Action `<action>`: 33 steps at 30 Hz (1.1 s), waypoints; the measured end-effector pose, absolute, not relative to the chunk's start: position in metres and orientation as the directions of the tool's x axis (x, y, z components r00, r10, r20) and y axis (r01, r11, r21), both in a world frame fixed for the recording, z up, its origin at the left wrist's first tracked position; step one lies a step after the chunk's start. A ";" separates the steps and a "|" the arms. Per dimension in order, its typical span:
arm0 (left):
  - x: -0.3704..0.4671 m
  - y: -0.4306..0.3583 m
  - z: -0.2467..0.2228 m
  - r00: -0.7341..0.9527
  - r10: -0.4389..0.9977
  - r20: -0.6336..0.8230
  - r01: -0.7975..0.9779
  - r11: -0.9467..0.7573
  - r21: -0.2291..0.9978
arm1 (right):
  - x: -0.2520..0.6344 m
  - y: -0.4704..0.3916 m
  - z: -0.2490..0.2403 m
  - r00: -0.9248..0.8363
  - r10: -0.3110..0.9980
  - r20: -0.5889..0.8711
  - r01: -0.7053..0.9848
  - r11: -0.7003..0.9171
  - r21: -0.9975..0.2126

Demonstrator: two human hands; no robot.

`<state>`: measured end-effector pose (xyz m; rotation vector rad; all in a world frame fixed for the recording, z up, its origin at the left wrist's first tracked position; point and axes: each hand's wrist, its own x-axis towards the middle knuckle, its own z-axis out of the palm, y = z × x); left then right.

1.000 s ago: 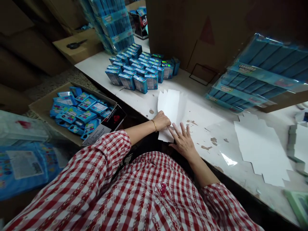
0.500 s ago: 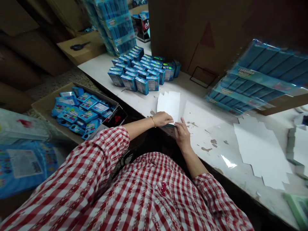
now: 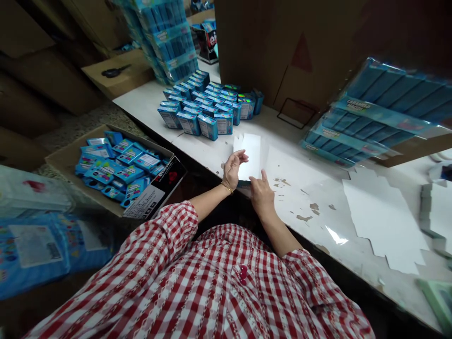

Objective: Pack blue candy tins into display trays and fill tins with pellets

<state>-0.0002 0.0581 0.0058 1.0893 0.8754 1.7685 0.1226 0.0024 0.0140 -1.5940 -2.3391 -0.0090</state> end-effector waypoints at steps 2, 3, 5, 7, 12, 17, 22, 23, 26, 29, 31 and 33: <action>0.003 0.060 0.004 -0.322 0.900 0.293 -0.342 -0.399 0.851 | 0.121 0.003 0.023 -0.367 0.916 0.163 0.915 0.387 -0.117; 0.004 0.060 0.004 -0.343 0.898 0.274 -0.369 -0.398 0.840 | 0.121 0.003 0.027 -0.384 0.916 0.112 0.914 0.395 -0.095; 0.006 0.060 0.006 -0.369 0.903 0.221 -0.447 -0.381 0.810 | 0.119 0.005 0.037 -0.410 0.912 0.019 0.910 0.410 -0.059; 0.005 0.059 0.011 -0.401 0.905 0.142 -0.547 -0.361 0.755 | 0.117 0.008 0.046 -0.422 0.905 -0.052 0.906 0.421 -0.034; 0.000 0.059 0.022 -0.433 0.888 -0.155 -0.779 -0.282 0.560 | 0.109 0.013 0.061 -0.452 0.876 -0.167 0.890 0.455 -0.019; -0.005 0.058 0.027 -0.458 0.827 -0.326 -0.828 -0.262 0.496 | 0.109 0.011 0.062 -0.450 0.874 -0.181 0.890 0.456 -0.013; -0.007 0.049 0.016 -0.411 0.783 -0.467 -0.818 -0.091 0.568 | 0.111 0.009 0.057 -0.437 0.887 -0.151 0.897 0.442 0.001; -0.006 0.045 0.011 -0.401 0.780 -0.481 -0.786 -0.024 0.617 | 0.111 0.009 0.056 -0.439 0.887 -0.145 0.896 0.444 0.002; -0.006 0.034 -0.005 -0.332 0.837 -0.436 -0.621 0.154 0.769 | 0.110 0.011 0.054 -0.451 0.884 -0.123 0.891 0.453 -0.007; -0.009 0.020 -0.016 -0.333 0.893 -0.303 -0.371 0.171 0.913 | 0.112 0.016 0.049 -0.446 0.892 -0.078 0.895 0.442 -0.057; -0.014 0.011 -0.018 -0.350 0.925 -0.146 -0.143 0.102 0.985 | 0.114 0.020 0.044 -0.426 0.905 -0.027 0.900 0.420 -0.122; -0.019 0.002 -0.015 -0.303 0.951 0.055 0.121 -0.019 0.992 | 0.116 0.023 0.038 -0.421 0.907 0.024 0.888 0.417 -0.192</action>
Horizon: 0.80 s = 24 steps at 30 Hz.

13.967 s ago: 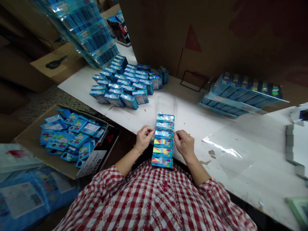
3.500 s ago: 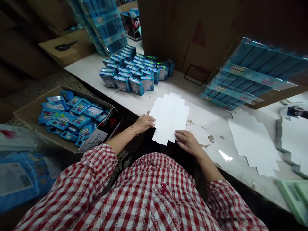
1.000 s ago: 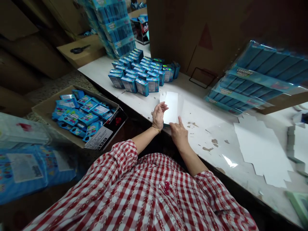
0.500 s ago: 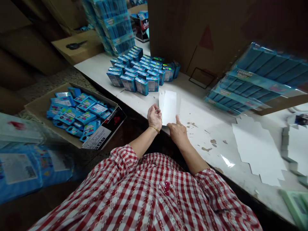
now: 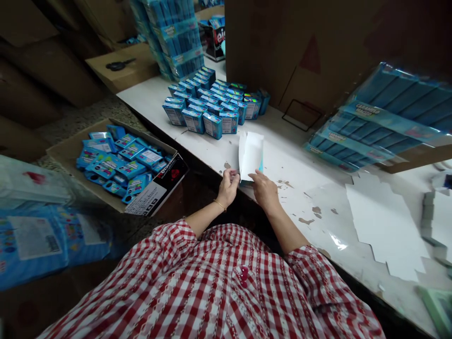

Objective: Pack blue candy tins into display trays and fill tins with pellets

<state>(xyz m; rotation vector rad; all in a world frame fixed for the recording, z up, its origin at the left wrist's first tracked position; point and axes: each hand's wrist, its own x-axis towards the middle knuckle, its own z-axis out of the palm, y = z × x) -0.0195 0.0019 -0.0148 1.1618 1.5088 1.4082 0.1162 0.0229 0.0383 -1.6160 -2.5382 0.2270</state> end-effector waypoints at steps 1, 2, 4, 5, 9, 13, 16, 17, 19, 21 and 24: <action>-0.022 -0.001 -0.012 -0.248 0.957 0.153 0.259 -0.086 0.962 | 0.117 0.024 0.036 -0.432 0.901 0.042 0.875 0.430 -0.221; -0.024 -0.003 -0.008 -0.177 0.956 0.233 0.395 -0.147 0.907 | 0.118 0.025 0.034 -0.448 0.892 0.055 0.860 0.447 -0.246; -0.027 -0.003 0.000 -0.026 0.951 0.307 0.623 -0.224 0.749 | 0.120 0.028 0.031 -0.481 0.873 0.075 0.826 0.480 -0.294; -0.028 -0.001 0.004 0.031 0.952 0.304 0.705 -0.236 0.668 | 0.122 0.029 0.031 -0.496 0.864 0.086 0.807 0.496 -0.322; -0.028 0.009 0.015 0.117 0.965 0.235 0.844 -0.222 0.488 | 0.142 0.039 0.035 -0.555 0.818 0.154 0.685 0.554 -0.472; -0.027 0.013 0.020 0.151 0.969 0.193 0.876 -0.222 0.428 | 0.167 0.044 0.036 -0.566 0.803 0.186 0.539 0.531 -0.654; -0.026 0.014 0.022 0.152 0.974 0.168 0.891 -0.209 0.403 | 0.171 0.043 0.030 -0.495 0.846 0.198 0.436 0.439 -0.785; -0.026 0.015 0.023 0.144 0.976 0.163 0.893 -0.199 0.405 | 0.170 0.042 0.027 -0.459 0.864 0.207 0.410 0.413 -0.813; -0.026 0.015 0.023 0.124 0.981 0.148 0.893 -0.175 0.415 | 0.166 0.040 0.022 -0.388 0.892 0.234 0.380 0.386 -0.841; -0.027 0.016 0.024 0.110 0.987 0.118 0.895 -0.150 0.420 | 0.163 0.039 0.017 -0.338 0.897 0.286 0.388 0.409 -0.826; -0.027 0.017 0.026 0.118 0.990 0.077 0.898 -0.139 0.417 | 0.163 0.039 0.014 -0.354 0.858 0.373 0.434 0.504 -0.747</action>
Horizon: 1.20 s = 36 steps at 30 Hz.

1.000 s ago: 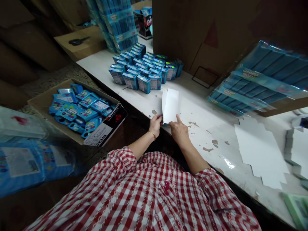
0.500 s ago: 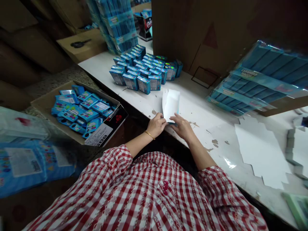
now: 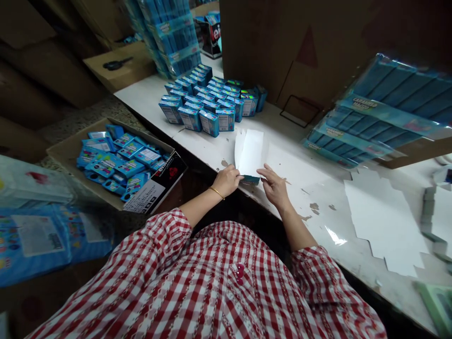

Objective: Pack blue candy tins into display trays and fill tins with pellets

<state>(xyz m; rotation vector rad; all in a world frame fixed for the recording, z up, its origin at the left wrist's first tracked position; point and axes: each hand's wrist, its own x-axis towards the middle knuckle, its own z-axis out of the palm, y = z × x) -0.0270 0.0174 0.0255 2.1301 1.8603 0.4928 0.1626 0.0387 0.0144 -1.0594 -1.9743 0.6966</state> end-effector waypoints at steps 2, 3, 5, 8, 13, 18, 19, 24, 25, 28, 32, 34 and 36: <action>-0.026 0.019 0.027 0.123 0.990 0.065 0.899 -0.138 0.416 | 0.165 0.039 0.014 -0.375 0.843 0.385 0.446 0.529 -0.722; -0.026 0.020 0.027 0.122 0.991 0.062 0.898 -0.136 0.419 | 0.166 0.039 0.013 -0.367 0.852 0.374 0.447 0.513 -0.732; -0.025 0.021 0.028 0.117 0.992 0.055 0.895 -0.129 0.426 | 0.170 0.038 0.010 -0.305 0.890 0.338 0.440 0.446 -0.779; -0.024 0.025 0.029 0.114 0.993 0.041 0.895 -0.120 0.430 | 0.174 0.036 0.003 -0.165 0.942 0.293 0.366 0.334 -0.869; -0.023 0.029 0.029 0.086 0.996 0.029 0.899 -0.090 0.429 | 0.166 0.032 -0.003 -0.038 0.969 0.245 0.232 0.247 -0.941; -0.023 0.033 0.027 0.057 0.995 0.083 0.897 -0.087 0.434 | 0.152 0.034 0.001 -0.055 0.968 0.246 0.185 0.252 -0.950; -0.023 0.035 0.027 0.050 0.996 0.070 0.896 -0.075 0.437 | 0.152 0.035 0.001 -0.056 0.968 0.246 0.191 0.252 -0.949; -0.027 0.043 0.027 -0.018 1.000 -0.010 0.893 0.021 0.449 | 0.152 0.032 -0.001 -0.063 0.968 0.244 0.186 0.252 -0.950; -0.027 0.043 0.028 -0.014 1.000 0.008 0.908 0.010 0.420 | 0.151 0.032 -0.001 -0.063 0.965 0.253 0.186 0.260 -0.947; -0.024 0.042 0.029 0.055 0.988 0.145 0.956 -0.094 0.277 | 0.150 0.031 0.000 -0.060 0.956 0.289 0.226 0.294 -0.928; -0.017 0.039 0.034 0.394 0.915 0.085 0.909 -0.402 0.111 | 0.149 0.032 0.003 -0.077 0.948 0.310 0.307 0.319 -0.897; -0.011 0.037 0.036 0.509 0.860 -0.019 0.859 -0.506 0.081 | 0.149 0.033 0.004 -0.091 0.945 0.313 0.329 0.325 -0.887; -0.004 0.037 0.037 0.538 0.839 -0.080 0.843 -0.533 0.075 | 0.148 0.034 0.004 -0.099 0.944 0.314 0.343 0.329 -0.880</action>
